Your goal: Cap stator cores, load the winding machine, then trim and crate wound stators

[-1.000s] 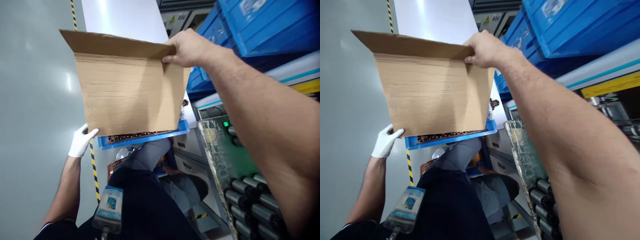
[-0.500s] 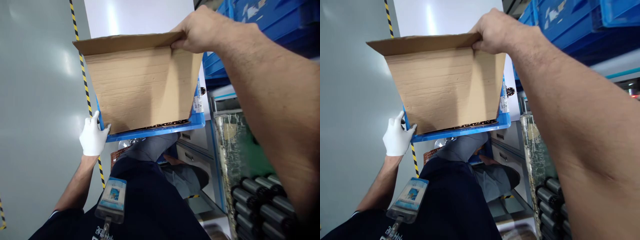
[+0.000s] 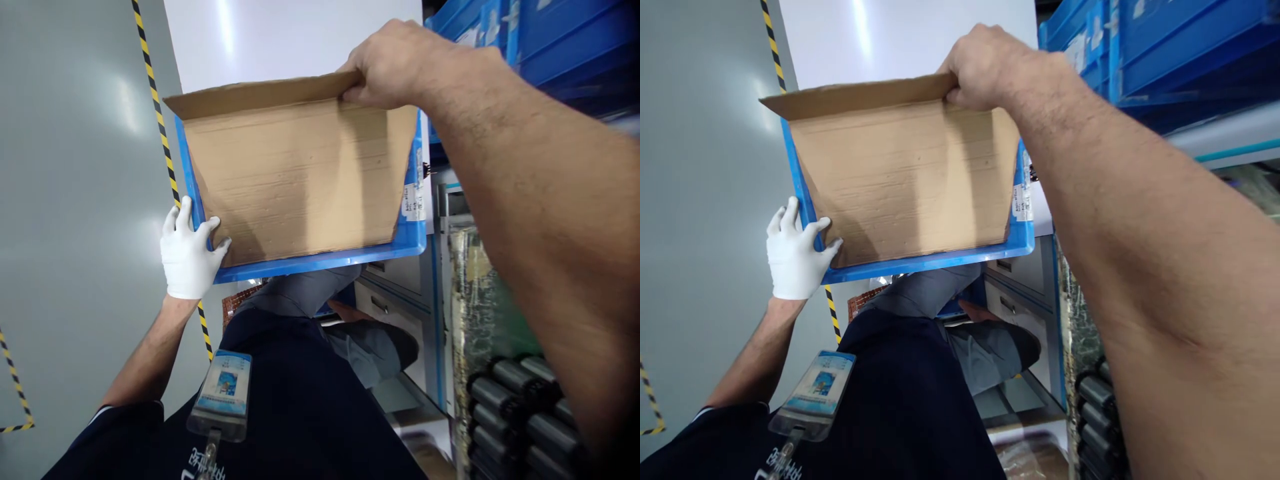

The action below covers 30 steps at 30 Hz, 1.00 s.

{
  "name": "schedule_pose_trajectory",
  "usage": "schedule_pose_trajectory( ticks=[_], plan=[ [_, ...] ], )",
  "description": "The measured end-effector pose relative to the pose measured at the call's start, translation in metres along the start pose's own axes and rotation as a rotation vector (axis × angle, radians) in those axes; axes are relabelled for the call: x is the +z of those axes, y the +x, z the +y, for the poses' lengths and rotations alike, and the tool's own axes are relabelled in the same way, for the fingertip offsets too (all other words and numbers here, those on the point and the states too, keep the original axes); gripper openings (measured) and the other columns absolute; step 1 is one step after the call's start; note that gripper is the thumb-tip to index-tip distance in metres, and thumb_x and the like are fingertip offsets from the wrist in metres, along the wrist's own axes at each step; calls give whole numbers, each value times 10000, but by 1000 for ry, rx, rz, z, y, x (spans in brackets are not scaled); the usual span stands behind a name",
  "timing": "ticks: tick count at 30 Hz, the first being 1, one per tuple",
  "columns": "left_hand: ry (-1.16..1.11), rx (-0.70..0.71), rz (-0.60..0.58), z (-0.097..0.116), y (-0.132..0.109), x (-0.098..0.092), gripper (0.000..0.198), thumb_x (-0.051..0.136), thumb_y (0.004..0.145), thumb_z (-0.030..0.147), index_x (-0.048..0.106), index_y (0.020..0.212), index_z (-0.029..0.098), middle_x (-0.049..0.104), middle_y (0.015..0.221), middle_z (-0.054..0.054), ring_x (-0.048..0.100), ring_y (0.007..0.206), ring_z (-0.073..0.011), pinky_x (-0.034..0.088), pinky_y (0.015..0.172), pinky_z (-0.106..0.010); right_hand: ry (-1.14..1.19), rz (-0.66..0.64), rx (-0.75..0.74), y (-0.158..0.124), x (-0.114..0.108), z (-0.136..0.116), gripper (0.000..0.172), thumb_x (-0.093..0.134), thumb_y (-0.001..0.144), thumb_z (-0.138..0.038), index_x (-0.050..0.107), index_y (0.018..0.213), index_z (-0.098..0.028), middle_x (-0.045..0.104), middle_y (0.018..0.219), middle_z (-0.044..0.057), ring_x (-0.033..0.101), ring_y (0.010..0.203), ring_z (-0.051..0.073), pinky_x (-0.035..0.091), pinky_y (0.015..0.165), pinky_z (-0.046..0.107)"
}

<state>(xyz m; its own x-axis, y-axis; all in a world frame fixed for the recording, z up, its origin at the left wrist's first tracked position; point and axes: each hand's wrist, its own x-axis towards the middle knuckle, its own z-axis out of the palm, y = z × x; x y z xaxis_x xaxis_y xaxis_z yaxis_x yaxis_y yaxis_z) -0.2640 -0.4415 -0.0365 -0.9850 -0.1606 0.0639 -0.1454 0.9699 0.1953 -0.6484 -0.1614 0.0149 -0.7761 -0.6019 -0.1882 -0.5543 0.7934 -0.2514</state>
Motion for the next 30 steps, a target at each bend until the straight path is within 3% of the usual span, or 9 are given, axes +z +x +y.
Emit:
schedule_pose_trajectory(
  ticks=[5, 11, 14, 18, 20, 23, 26, 30],
  plan=[
    [-21, 12, 20, 0, 8, 6, 285, 870, 964, 382, 863, 1188, 206, 514, 1794, -229, 542, 1583, -597, 550, 1189, -795, -159, -98, 32, -10, 6, -12, 371, 832, 974, -59, 871, 1334, -141, 851, 1357, 102, 732, 1413, 453, 594, 1179, 683],
    [-41, 75, -23, 8, 31, 4, 399, 883, 919, 370, 826, 1290, 235, 513, 1799, -206, 467, 1627, -618, 463, 1239, -836, -174, 22, 54, -35, 28, -21, 351, 719, 1017, -43, 832, 1327, -163, 814, 1435, 126, 740, 1375, 380, 600, 1189, 636],
    [-44, 109, -76, 21, 63, 5, 441, 852, 948, 388, 793, 1365, 259, 489, 1826, -188, 481, 1617, -589, 475, 1224, -802, -133, 79, 82, -39, 39, -20, 296, 679, 1055, -91, 836, 1271, -217, 804, 1452, 90, 734, 1325, 332, 609, 1163, 564],
    [-54, 151, -156, 50, 124, 15, 569, 785, 1009, 450, 695, 1542, 273, 421, 1879, -154, 426, 1670, -522, 447, 1277, -717, -85, 154, 140, -40, 52, -18, 200, 646, 1103, -193, 805, 1224, -208, 836, 1298, 87, 712, 1269, 334, 589, 1153, 600],
    [-64, 173, -188, 64, 152, 22, 630, 747, 1033, 481, 649, 1605, 233, 440, 1863, -181, 412, 1673, -513, 427, 1294, -692, -65, 216, 152, -44, 61, -18, 205, 583, 1163, -295, 777, 1224, -268, 833, 1286, 71, 686, 1281, 329, 559, 1197, 637],
    [-54, 187, -209, 76, 176, 33, 694, 728, 1039, 504, 621, 1642, 177, 543, 1768, -232, 504, 1583, -504, 405, 1300, -663, -41, 375, 176, -57, 82, -17, 316, 489, 1198, -476, 673, 1430, -368, 731, 1533, 50, 567, 1454, 356, 440, 1322, 708],
    [-18, 205, -192, 76, 181, 41, 729, 732, 1031, 519, 612, 1656, 163, 620, 1667, -242, 569, 1505, -488, 368, 1318, -633, 48, 550, 239, -74, 109, -15, 434, 532, 1137, -566, 646, 1477, -322, 644, 1608, 126, 512, 1511, 437, 403, 1308, 801],
    [15, 200, -191, 75, 178, 47, 782, 717, 1027, 556, 599, 1677, 138, 637, 1607, -277, 565, 1480, -520, 365, 1296, -660, 182, 626, 225, -91, 134, -10, 385, 594, 1057, -521, 678, 1375, -320, 621, 1582, 149, 501, 1556, 486, 381, 1304, 831]
  ],
)
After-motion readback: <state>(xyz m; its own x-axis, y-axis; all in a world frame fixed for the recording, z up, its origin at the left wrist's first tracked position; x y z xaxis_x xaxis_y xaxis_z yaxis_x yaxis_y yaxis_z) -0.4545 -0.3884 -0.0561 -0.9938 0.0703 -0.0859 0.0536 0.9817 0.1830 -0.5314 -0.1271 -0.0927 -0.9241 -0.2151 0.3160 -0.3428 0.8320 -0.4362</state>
